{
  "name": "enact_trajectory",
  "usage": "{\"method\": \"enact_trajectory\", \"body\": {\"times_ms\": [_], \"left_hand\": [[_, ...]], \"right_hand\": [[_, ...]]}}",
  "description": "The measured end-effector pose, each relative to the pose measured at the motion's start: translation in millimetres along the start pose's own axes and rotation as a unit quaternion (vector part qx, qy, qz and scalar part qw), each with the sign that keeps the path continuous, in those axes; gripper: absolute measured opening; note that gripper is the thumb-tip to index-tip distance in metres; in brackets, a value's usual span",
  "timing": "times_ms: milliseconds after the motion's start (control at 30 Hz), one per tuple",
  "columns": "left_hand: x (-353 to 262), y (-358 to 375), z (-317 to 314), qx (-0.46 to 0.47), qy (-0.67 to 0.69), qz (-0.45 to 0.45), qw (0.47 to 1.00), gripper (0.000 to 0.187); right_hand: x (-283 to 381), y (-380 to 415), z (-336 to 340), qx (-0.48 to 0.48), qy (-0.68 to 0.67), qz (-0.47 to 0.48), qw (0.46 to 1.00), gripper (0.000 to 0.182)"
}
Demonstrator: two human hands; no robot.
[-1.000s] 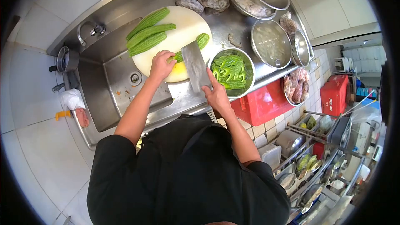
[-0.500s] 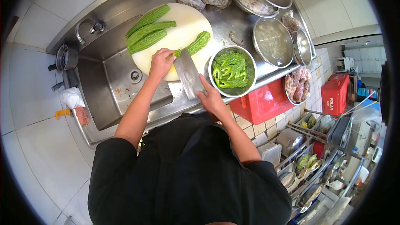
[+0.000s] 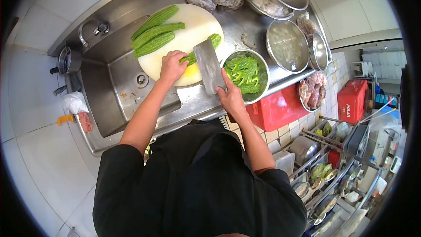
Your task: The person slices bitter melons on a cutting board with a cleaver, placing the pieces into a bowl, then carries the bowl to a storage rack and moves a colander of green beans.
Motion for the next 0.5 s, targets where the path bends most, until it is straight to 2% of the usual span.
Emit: {"method": "enact_trajectory", "body": {"times_ms": [67, 167, 267, 400, 500], "left_hand": [[3.1, -2.8, -0.1, 0.000, 0.006, 0.005, 1.000, 0.026], [6.8, -6.0, -2.4, -0.006, 0.016, 0.001, 1.000, 0.025], [7.4, -3.5, -2.2, -0.025, 0.015, 0.002, 1.000, 0.025], [13.9, -2.3, -5.2, -0.024, 0.025, 0.018, 0.999, 0.025], [8.2, -2.5, -2.7, -0.022, 0.001, 0.026, 0.999, 0.026]], "right_hand": [[-0.4, -9.5, -7.0, -0.043, 0.037, 0.068, 0.996, 0.074], [18.0, -37.6, -21.7, 0.033, -0.002, -0.040, 0.999, 0.074], [21.7, -36.3, -28.8, 0.053, 0.009, -0.024, 0.998, 0.071], [2.0, 18.0, -19.8, 0.072, -0.034, -0.010, 0.997, 0.071], [13.9, 49.2, 8.7, 0.161, -0.064, -0.129, 0.976, 0.070]]}}
Point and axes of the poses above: each hand's wrist, its own y-axis away from the middle knuckle, its own z-axis out of the back of the hand, x = y × z, the point moved 6 cm from there along -y, towards the middle knuckle, and after that the axes turned 15 degrees about x, right-handed, at the moved point
